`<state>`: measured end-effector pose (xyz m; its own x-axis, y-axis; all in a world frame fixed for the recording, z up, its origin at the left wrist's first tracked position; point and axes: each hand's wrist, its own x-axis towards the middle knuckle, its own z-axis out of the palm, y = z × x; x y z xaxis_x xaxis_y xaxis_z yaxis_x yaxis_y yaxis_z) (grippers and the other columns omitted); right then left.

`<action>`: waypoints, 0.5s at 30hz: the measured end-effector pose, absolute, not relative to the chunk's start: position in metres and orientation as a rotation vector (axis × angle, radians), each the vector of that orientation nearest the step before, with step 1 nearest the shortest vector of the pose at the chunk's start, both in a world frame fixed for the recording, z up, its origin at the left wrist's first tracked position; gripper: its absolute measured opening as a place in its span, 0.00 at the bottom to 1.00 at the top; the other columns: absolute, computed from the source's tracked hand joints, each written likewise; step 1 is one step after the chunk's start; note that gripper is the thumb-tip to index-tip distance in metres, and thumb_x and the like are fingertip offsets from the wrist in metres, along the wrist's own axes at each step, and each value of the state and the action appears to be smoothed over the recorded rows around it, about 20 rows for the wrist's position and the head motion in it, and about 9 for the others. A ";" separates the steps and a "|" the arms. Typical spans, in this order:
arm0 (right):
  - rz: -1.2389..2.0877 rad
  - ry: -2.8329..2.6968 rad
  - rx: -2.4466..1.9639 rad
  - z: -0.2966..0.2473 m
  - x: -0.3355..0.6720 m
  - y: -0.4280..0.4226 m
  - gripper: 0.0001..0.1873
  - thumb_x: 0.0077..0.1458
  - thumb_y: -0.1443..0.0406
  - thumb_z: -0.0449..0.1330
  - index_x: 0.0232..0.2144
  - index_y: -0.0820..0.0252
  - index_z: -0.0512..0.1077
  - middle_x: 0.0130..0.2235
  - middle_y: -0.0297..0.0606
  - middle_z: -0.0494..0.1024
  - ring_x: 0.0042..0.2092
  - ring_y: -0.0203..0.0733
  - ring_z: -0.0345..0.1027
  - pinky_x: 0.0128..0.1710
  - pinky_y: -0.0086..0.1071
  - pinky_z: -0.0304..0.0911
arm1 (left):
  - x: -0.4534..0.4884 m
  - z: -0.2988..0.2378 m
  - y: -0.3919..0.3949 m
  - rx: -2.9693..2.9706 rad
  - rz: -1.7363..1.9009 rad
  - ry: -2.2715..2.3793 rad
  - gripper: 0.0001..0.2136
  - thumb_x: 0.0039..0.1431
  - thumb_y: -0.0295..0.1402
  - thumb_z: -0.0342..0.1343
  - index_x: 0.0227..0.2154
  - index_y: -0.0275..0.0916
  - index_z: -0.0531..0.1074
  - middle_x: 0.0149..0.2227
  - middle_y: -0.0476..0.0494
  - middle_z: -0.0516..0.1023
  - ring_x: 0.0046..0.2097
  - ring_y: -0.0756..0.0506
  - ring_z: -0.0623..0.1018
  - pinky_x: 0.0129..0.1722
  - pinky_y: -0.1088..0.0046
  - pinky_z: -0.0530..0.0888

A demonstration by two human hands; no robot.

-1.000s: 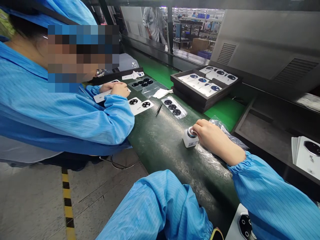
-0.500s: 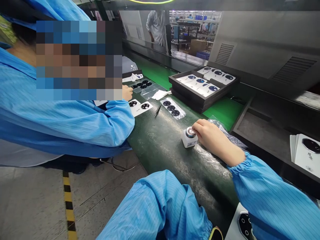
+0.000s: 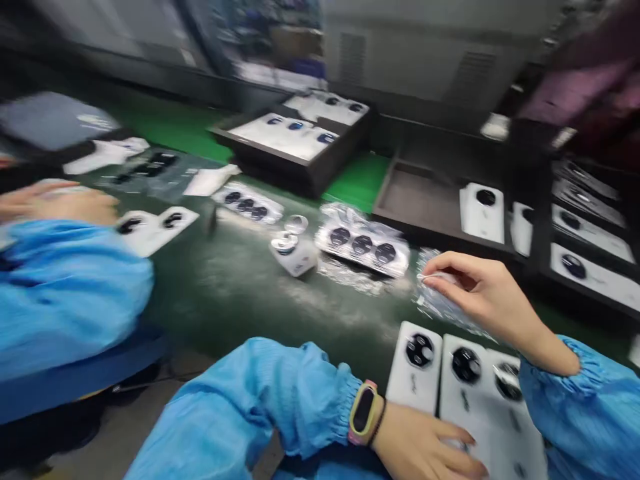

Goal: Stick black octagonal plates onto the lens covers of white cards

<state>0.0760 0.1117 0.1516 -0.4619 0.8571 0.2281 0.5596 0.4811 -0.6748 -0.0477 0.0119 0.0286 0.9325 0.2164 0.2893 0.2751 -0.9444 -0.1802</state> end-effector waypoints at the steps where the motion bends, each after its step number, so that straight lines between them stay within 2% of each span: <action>1: 0.747 -2.085 -1.280 0.151 0.100 0.099 0.11 0.56 0.58 0.58 0.27 0.58 0.72 0.26 0.35 0.75 0.25 0.35 0.65 0.24 0.29 0.60 | -0.036 0.029 0.007 -2.929 -0.590 -0.117 0.13 0.68 0.40 0.44 0.44 0.47 0.73 0.50 0.49 0.74 0.51 0.49 0.73 0.53 0.69 0.71; 3: 0.773 -1.887 -1.469 0.146 0.146 0.071 0.12 0.55 0.56 0.59 0.27 0.58 0.72 0.27 0.36 0.75 0.27 0.37 0.66 0.25 0.29 0.61 | -0.025 0.031 0.002 -2.967 -1.050 0.315 0.14 0.65 0.31 0.45 0.36 0.43 0.77 0.42 0.50 0.79 0.47 0.49 0.75 0.50 0.71 0.72; 6: 0.688 -1.706 -1.657 0.130 0.201 0.026 0.12 0.55 0.56 0.59 0.27 0.57 0.71 0.28 0.35 0.75 0.29 0.38 0.69 0.26 0.29 0.64 | -0.018 0.036 0.005 -3.074 -1.204 0.267 0.11 0.62 0.26 0.48 0.35 0.35 0.78 0.39 0.44 0.80 0.46 0.44 0.76 0.51 0.65 0.72; 10: 0.425 -1.807 -1.787 0.101 0.235 -0.017 0.09 0.59 0.62 0.56 0.28 0.57 0.71 0.28 0.35 0.76 0.29 0.38 0.70 0.27 0.29 0.66 | 0.001 0.044 0.004 -3.147 -1.080 0.110 0.12 0.63 0.25 0.47 0.41 0.30 0.76 0.39 0.41 0.80 0.46 0.43 0.76 0.52 0.64 0.71; 15: 0.088 -2.065 -1.699 0.069 0.235 -0.033 0.08 0.61 0.70 0.52 0.31 0.60 0.70 0.30 0.38 0.76 0.32 0.38 0.71 0.31 0.31 0.68 | 0.033 0.037 -0.005 -3.142 -0.930 -0.008 0.14 0.64 0.25 0.44 0.43 0.29 0.75 0.43 0.39 0.79 0.49 0.42 0.76 0.53 0.65 0.70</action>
<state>0.2347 -0.0325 0.0685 -0.1298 0.9426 0.3075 0.9131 0.2345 -0.3336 0.0330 -0.0054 0.0372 0.8396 0.0428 0.5415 -0.0337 -0.9909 0.1306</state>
